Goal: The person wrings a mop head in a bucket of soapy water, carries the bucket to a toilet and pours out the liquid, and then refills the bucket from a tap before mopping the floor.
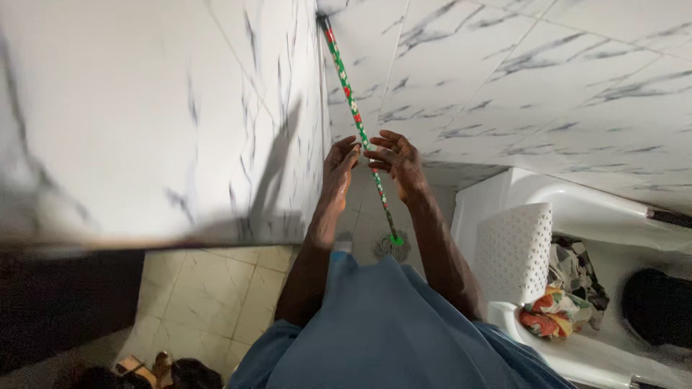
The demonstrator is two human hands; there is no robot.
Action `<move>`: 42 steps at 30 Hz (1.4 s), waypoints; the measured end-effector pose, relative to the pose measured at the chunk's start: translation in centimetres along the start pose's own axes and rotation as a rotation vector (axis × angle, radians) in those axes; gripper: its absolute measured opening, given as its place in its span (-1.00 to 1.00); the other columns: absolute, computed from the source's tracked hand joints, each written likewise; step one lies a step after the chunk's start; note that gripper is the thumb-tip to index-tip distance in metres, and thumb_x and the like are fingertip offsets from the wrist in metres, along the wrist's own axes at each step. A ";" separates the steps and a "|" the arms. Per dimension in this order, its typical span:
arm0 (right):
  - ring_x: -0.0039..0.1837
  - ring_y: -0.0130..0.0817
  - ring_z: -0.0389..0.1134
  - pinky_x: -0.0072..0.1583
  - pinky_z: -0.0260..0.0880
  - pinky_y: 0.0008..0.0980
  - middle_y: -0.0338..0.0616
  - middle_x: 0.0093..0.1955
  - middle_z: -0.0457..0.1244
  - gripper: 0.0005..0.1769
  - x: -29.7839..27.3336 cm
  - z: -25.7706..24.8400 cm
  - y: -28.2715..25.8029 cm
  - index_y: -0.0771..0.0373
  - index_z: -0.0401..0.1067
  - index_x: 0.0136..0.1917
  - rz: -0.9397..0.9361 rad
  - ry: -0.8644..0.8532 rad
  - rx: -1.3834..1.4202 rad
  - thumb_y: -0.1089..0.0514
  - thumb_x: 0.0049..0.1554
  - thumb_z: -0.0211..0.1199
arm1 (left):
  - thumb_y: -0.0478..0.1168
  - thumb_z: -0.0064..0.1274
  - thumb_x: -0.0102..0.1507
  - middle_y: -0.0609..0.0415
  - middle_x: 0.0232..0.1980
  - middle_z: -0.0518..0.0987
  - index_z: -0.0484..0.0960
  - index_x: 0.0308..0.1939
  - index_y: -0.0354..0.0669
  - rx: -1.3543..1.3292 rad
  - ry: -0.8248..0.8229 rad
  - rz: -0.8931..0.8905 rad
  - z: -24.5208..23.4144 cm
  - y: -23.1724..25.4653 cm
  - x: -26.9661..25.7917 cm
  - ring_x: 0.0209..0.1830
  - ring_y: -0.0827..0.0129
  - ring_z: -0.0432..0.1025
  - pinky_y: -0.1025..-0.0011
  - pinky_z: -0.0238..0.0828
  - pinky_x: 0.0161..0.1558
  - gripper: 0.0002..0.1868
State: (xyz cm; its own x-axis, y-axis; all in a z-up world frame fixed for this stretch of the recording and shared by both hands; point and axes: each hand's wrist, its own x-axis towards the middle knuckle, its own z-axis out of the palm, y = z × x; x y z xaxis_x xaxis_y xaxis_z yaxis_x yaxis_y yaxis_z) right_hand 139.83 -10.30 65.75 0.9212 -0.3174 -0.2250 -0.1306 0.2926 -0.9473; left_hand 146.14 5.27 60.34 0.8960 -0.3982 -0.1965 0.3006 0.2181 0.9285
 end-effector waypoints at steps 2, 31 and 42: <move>0.24 -0.10 0.44 0.20 0.54 -0.16 0.14 0.35 0.24 -0.41 3.3 0.1 1.1 0.39 0.17 0.44 -0.001 -0.010 0.057 0.19 0.22 0.23 | -0.06 0.10 0.35 0.09 0.12 0.57 0.49 0.34 -0.15 0.013 0.002 -0.040 -0.6 -0.4 2.8 0.17 0.39 0.40 0.30 0.31 0.26 -0.49; 0.40 -0.10 0.32 0.30 0.40 -0.16 0.16 0.36 0.30 -0.42 29.4 -1.7 18.0 0.42 0.28 0.45 -0.194 0.005 -0.257 0.36 0.15 0.21 | -0.04 0.19 0.25 -0.01 0.60 0.15 0.13 0.58 0.02 0.113 0.035 -0.146 -2.7 -5.9 23.7 0.62 0.21 -0.02 0.16 0.00 0.41 -0.14; -0.12 -0.03 0.43 -0.08 0.47 -0.15 0.08 -0.16 0.37 -0.77 13.8 -6.3 17.3 0.30 0.45 0.12 -0.156 0.360 -0.757 0.15 0.24 0.27 | 0.01 0.07 0.47 0.03 0.04 0.61 0.55 0.27 -0.19 0.215 -0.196 0.223 1.3 -10.5 12.9 0.02 0.37 0.50 0.35 0.44 -0.01 -0.58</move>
State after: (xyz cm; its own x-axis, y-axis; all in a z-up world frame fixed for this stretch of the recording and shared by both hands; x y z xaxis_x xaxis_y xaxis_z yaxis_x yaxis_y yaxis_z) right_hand 147.96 -15.27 44.83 0.7934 -0.6085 -0.0166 -0.3397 -0.4200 -0.8415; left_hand 154.08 -3.34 48.46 0.8460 -0.5295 0.0628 0.0109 0.1349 0.9908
